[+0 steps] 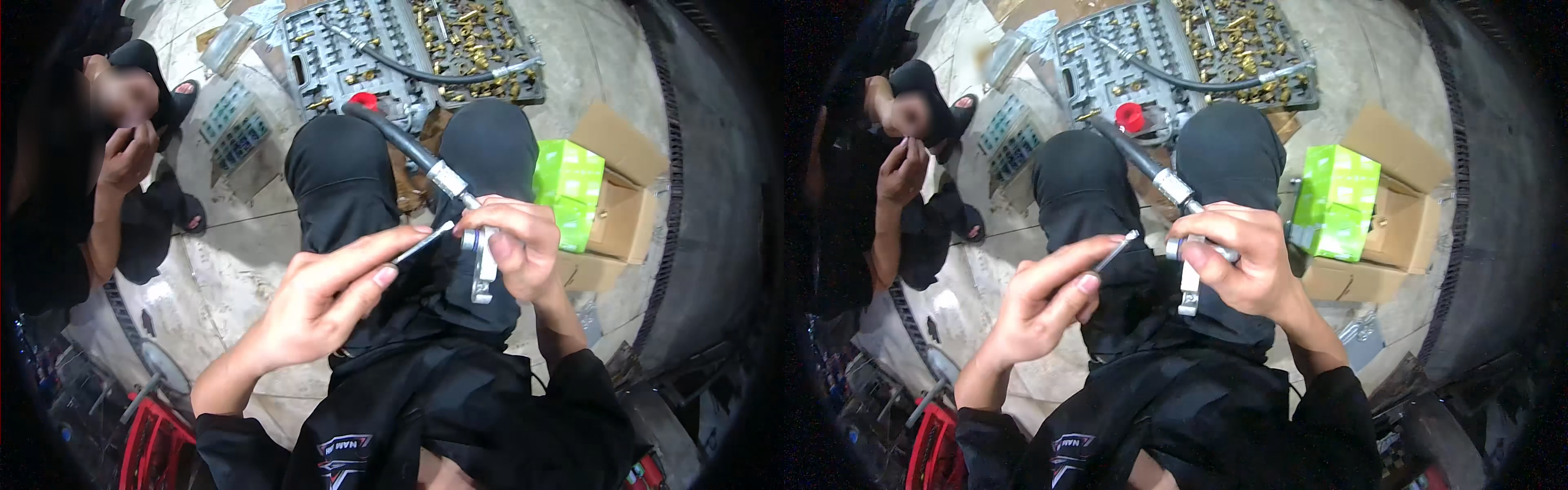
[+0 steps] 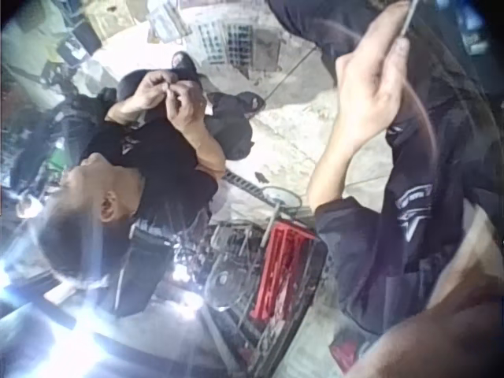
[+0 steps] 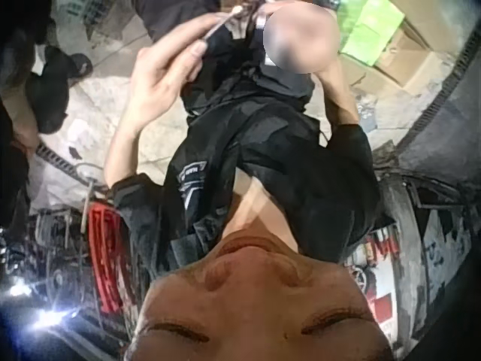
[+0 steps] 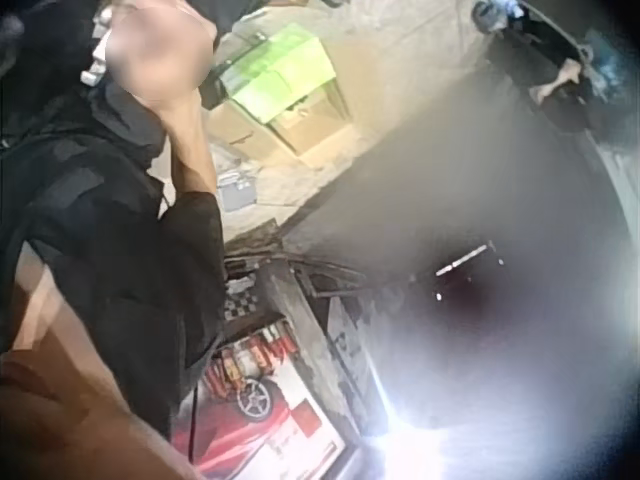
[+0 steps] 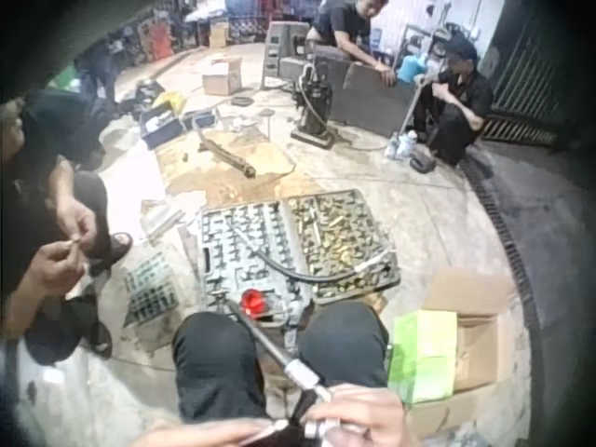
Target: Assembling and inspecting a car air conditioning hose and valve assembly.
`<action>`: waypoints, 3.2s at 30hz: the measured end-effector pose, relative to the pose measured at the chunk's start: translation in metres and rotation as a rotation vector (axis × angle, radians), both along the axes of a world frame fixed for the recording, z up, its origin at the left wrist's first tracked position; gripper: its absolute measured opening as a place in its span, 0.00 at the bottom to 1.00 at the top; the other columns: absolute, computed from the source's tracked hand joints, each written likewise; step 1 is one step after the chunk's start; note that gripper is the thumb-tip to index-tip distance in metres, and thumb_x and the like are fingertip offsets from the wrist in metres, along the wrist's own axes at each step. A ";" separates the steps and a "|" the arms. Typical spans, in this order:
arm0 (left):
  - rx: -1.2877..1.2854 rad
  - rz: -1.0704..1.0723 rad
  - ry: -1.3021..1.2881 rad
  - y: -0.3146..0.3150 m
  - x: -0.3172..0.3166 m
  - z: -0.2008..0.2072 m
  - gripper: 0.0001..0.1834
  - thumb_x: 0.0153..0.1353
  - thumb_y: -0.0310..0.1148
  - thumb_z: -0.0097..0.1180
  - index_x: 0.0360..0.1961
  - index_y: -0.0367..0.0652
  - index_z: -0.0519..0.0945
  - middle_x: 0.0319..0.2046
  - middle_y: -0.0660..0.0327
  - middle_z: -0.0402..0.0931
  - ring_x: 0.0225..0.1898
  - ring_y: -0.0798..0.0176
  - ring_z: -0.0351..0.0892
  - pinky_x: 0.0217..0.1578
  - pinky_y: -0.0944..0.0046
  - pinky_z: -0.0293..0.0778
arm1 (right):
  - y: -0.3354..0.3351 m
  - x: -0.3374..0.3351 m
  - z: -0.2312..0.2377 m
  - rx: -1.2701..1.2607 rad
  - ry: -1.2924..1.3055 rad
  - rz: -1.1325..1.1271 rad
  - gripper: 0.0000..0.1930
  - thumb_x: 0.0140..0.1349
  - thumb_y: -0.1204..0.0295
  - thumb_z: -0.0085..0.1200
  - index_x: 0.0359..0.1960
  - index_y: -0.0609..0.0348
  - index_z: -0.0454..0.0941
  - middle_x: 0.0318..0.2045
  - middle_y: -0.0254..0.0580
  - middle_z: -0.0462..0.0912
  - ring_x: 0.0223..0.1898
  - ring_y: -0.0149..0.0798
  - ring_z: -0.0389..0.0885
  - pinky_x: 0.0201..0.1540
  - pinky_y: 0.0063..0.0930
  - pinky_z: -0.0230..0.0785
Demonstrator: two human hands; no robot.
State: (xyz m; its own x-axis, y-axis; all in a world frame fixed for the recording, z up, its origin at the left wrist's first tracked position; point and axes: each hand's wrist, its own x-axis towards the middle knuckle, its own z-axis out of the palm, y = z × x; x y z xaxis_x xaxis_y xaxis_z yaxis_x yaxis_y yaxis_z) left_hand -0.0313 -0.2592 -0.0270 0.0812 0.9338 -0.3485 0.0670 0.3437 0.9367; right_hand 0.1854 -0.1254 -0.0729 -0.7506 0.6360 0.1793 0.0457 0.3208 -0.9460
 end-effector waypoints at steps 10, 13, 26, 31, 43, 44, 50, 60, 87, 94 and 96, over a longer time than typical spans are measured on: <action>0.025 0.171 -0.217 -0.004 0.041 -0.012 0.11 0.64 0.20 0.50 0.48 0.33 0.74 0.31 0.57 0.78 0.23 0.70 0.76 0.27 0.71 0.72 | 0.002 -0.005 0.018 0.411 -0.217 -0.058 0.08 0.56 0.78 0.50 0.21 0.64 0.79 0.13 0.38 0.74 0.14 0.35 0.71 0.37 0.35 0.68; 0.185 0.180 -0.045 -0.003 0.036 -0.016 0.15 0.62 0.19 0.53 0.51 0.33 0.75 0.34 0.54 0.81 0.26 0.64 0.80 0.29 0.69 0.75 | -0.005 -0.014 0.003 0.246 -0.056 -0.067 0.09 0.56 0.77 0.49 0.22 0.66 0.79 0.15 0.40 0.76 0.15 0.37 0.73 0.34 0.35 0.69; 0.153 0.197 0.039 -0.016 0.031 -0.011 0.11 0.59 0.19 0.56 0.45 0.30 0.77 0.30 0.54 0.82 0.25 0.63 0.83 0.25 0.69 0.77 | -0.024 -0.031 -0.014 0.259 0.122 -0.081 0.01 0.50 0.82 0.53 0.25 0.66 0.77 0.19 0.40 0.80 0.14 0.35 0.72 0.24 0.29 0.63; 0.126 0.245 0.042 -0.020 0.033 -0.011 0.14 0.59 0.20 0.56 0.47 0.33 0.78 0.34 0.52 0.82 0.27 0.59 0.84 0.26 0.67 0.77 | -0.027 -0.029 -0.015 0.290 0.113 -0.090 0.01 0.49 0.82 0.53 0.24 0.65 0.76 0.20 0.40 0.81 0.14 0.36 0.72 0.24 0.29 0.63; 0.126 0.224 -0.015 -0.022 0.035 -0.016 0.17 0.59 0.17 0.54 0.51 0.30 0.76 0.36 0.51 0.82 0.28 0.65 0.84 0.28 0.71 0.77 | -0.026 -0.029 -0.016 0.242 0.122 -0.083 0.02 0.50 0.81 0.52 0.24 0.67 0.77 0.19 0.40 0.79 0.13 0.34 0.70 0.24 0.28 0.62; 0.114 0.256 -0.018 -0.022 0.036 -0.016 0.17 0.58 0.18 0.55 0.50 0.33 0.77 0.39 0.50 0.82 0.30 0.61 0.85 0.30 0.69 0.77 | -0.026 -0.029 -0.016 0.250 0.104 -0.073 0.02 0.50 0.81 0.52 0.24 0.67 0.77 0.19 0.39 0.79 0.13 0.34 0.70 0.24 0.28 0.62; 0.106 0.255 0.040 -0.024 0.040 -0.014 0.17 0.58 0.18 0.55 0.49 0.32 0.77 0.40 0.49 0.82 0.32 0.58 0.86 0.30 0.67 0.79 | -0.026 -0.030 -0.017 0.256 0.122 -0.076 0.03 0.49 0.81 0.52 0.25 0.67 0.78 0.18 0.39 0.78 0.13 0.34 0.71 0.24 0.29 0.62; -0.013 0.265 0.111 -0.037 0.038 -0.012 0.16 0.56 0.19 0.56 0.47 0.30 0.79 0.30 0.45 0.82 0.27 0.55 0.85 0.29 0.64 0.79 | -0.039 -0.031 -0.024 0.352 0.046 0.004 0.05 0.50 0.81 0.52 0.28 0.69 0.78 0.17 0.40 0.76 0.14 0.36 0.70 0.27 0.31 0.68; -0.095 -0.315 -0.172 0.027 -0.012 -0.029 0.05 0.63 0.25 0.57 0.36 0.34 0.80 0.17 0.61 0.75 0.16 0.75 0.71 0.17 0.71 0.63 | -0.027 -0.016 -0.031 0.295 0.058 0.074 0.06 0.51 0.80 0.50 0.28 0.71 0.78 0.14 0.39 0.72 0.13 0.37 0.66 0.26 0.32 0.66; -0.192 0.087 -0.042 -0.001 0.011 -0.008 0.04 0.61 0.23 0.53 0.33 0.32 0.77 0.21 0.45 0.76 0.24 0.44 0.78 0.25 0.57 0.70 | -0.031 -0.024 -0.026 0.396 0.008 0.105 0.05 0.50 0.81 0.53 0.30 0.69 0.77 0.17 0.40 0.75 0.15 0.38 0.71 0.27 0.33 0.68; -0.310 -0.006 -0.122 0.002 0.007 -0.009 0.04 0.60 0.24 0.54 0.33 0.33 0.77 0.24 0.44 0.77 0.28 0.43 0.79 0.28 0.56 0.72 | -0.030 -0.024 -0.024 0.404 0.004 0.113 0.05 0.51 0.81 0.53 0.30 0.68 0.77 0.18 0.40 0.76 0.15 0.38 0.71 0.28 0.33 0.68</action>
